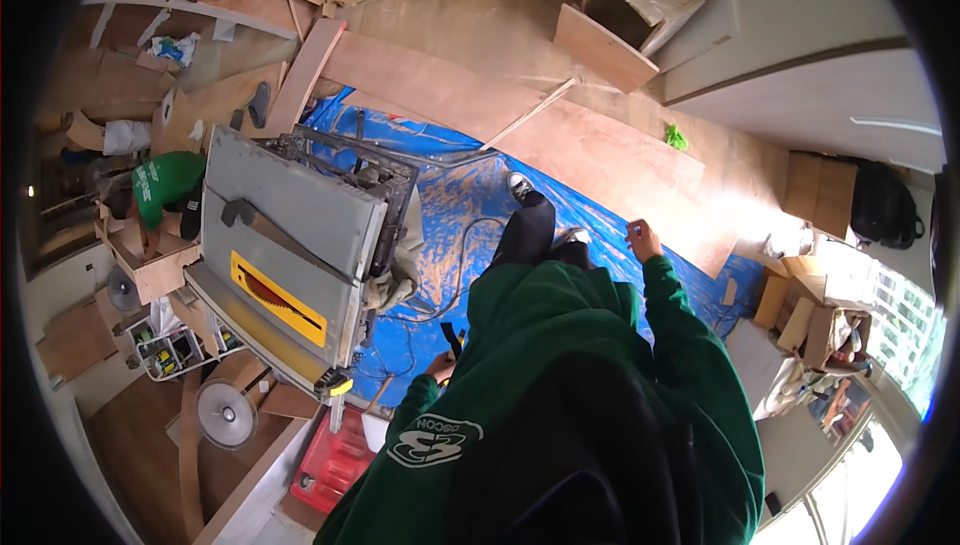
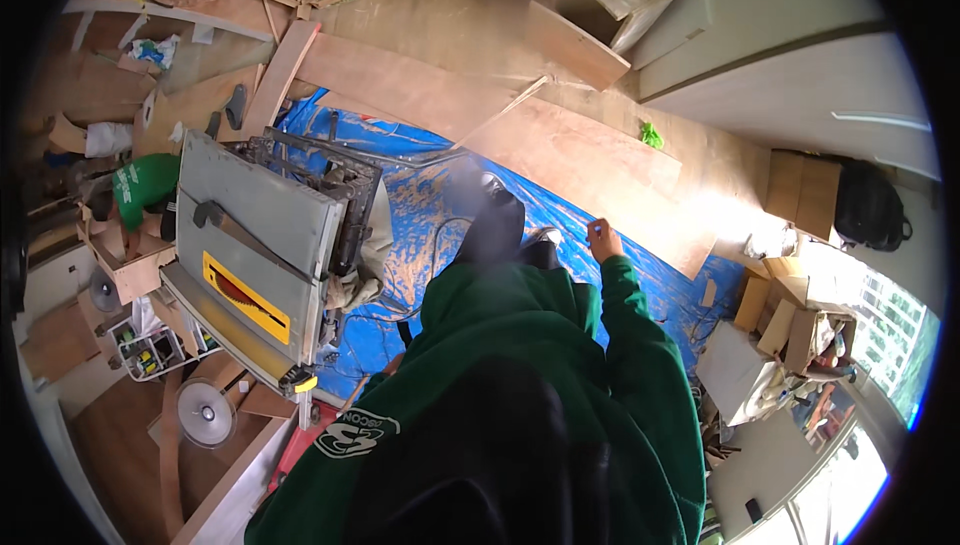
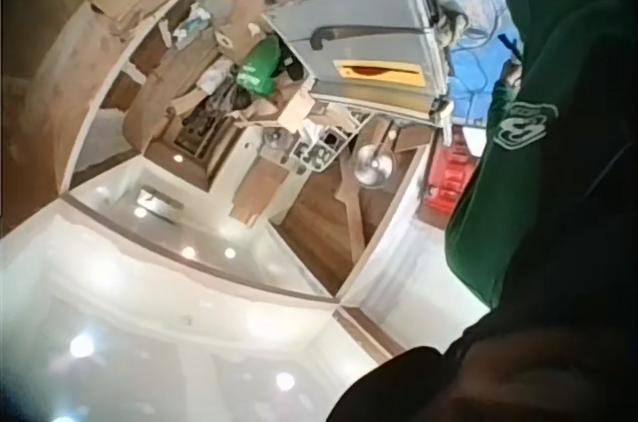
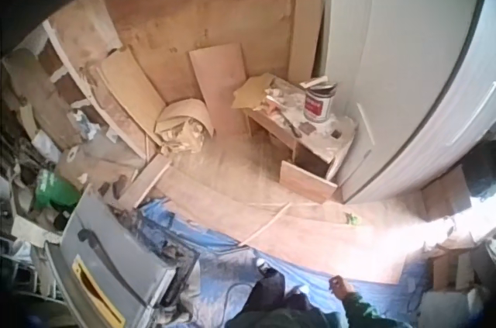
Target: The person uses a utility knife to carve and shape the edges of a thin wooden board. They then use a sanding block to smooth the surface and edges of the wood. The person handles the board with both hands, rotating it to work on different sides.
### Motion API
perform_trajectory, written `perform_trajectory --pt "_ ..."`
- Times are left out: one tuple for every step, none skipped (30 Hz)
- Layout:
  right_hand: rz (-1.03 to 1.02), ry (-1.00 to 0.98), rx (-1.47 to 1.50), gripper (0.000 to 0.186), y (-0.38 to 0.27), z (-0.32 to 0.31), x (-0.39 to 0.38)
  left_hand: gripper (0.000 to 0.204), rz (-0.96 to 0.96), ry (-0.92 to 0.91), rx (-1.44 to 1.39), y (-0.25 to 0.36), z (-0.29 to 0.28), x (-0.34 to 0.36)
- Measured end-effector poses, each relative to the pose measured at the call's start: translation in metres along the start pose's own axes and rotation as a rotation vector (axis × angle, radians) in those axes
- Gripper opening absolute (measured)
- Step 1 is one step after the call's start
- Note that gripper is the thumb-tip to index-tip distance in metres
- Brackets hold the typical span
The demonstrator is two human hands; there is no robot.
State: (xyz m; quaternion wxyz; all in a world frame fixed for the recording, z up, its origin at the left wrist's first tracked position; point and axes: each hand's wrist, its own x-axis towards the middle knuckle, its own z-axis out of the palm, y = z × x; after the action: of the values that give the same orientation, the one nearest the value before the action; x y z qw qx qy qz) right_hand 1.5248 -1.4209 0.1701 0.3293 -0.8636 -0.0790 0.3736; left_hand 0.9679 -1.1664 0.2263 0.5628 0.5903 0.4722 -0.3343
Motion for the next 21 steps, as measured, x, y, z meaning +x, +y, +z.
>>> perform_trajectory --pt "-0.017 -0.005 0.042 0.020 0.001 0.001 -0.002 0.033 -0.137 0.003 0.197 0.026 -0.003 0.013" --pt "0.024 -0.026 0.068 0.020 0.005 0.002 -0.007 0.027 0.020 -0.061 -0.055 0.039 -0.026 0.009" --pt "0.100 -0.019 0.058 0.020 0.010 0.004 -0.011 0.023 -0.096 -0.068 -0.203 0.057 -0.036 0.018" --pt "0.150 -0.013 0.078 0.021 0.017 0.004 -0.019 0.019 -0.020 -0.056 -0.029 0.070 -0.051 0.028" --pt "0.153 -0.021 0.140 0.021 0.024 0.006 -0.023 0.018 -0.032 -0.075 -0.133 0.080 -0.063 0.040" --pt "0.218 -0.003 0.143 0.021 0.032 0.006 -0.034 0.018 0.014 -0.065 -0.161 0.086 -0.072 0.050" --pt "0.260 -0.008 0.173 0.022 0.038 0.014 -0.038 0.021 0.121 -0.103 -0.076 0.089 -0.082 0.058" --pt "0.409 0.026 0.149 0.023 0.046 0.014 -0.047 0.025 0.279 -0.044 0.122 0.096 -0.090 0.077" --pt "0.462 0.037 0.023 0.026 0.053 0.017 -0.052 0.029 0.426 0.049 0.325 0.104 -0.094 0.096" --pt "0.502 0.078 0.006 0.026 0.058 0.022 -0.060 0.029 0.341 -0.007 0.340 0.110 -0.109 0.108" --pt "0.522 0.112 -0.062 0.024 0.060 0.028 -0.063 0.029 0.235 -0.054 0.332 0.119 -0.122 0.119" --pt "0.476 0.151 -0.107 0.025 0.060 0.031 -0.066 0.030 0.157 -0.085 0.340 0.131 -0.136 0.129" --pt "0.464 0.193 -0.103 0.026 0.057 0.034 -0.070 0.030 0.102 -0.098 0.362 0.146 -0.147 0.140" --pt "0.504 0.226 -0.013 0.026 0.051 0.036 -0.068 0.030 0.071 -0.105 0.389 0.163 -0.157 0.149" --pt "0.474 0.266 -0.004 0.026 0.042 0.039 -0.068 0.031 0.054 -0.104 0.409 0.182 -0.165 0.158" --pt "0.468 0.267 -0.008 0.026 0.032 0.037 -0.063 0.031 0.046 -0.092 0.424 0.200 -0.172 0.165" --pt "0.456 0.280 0.090 0.027 0.021 0.035 -0.061 0.031 0.047 -0.076 0.430 0.218 -0.176 0.172" --pt "0.471 0.279 0.186 0.027 0.009 0.034 -0.059 0.032 0.048 -0.057 0.431 0.236 -0.179 0.178" --pt "0.470 0.228 0.136 0.027 -0.002 0.030 -0.056 0.032 0.056 -0.037 0.428 0.254 -0.181 0.185" --pt "0.465 0.221 0.122 0.027 -0.010 0.027 -0.054 0.032 0.063 -0.017 0.430 0.270 -0.183 0.193" --pt "0.455 0.245 0.184 0.028 -0.016 0.022 -0.051 0.033 0.072 -0.005 0.435 0.286 -0.185 0.201"
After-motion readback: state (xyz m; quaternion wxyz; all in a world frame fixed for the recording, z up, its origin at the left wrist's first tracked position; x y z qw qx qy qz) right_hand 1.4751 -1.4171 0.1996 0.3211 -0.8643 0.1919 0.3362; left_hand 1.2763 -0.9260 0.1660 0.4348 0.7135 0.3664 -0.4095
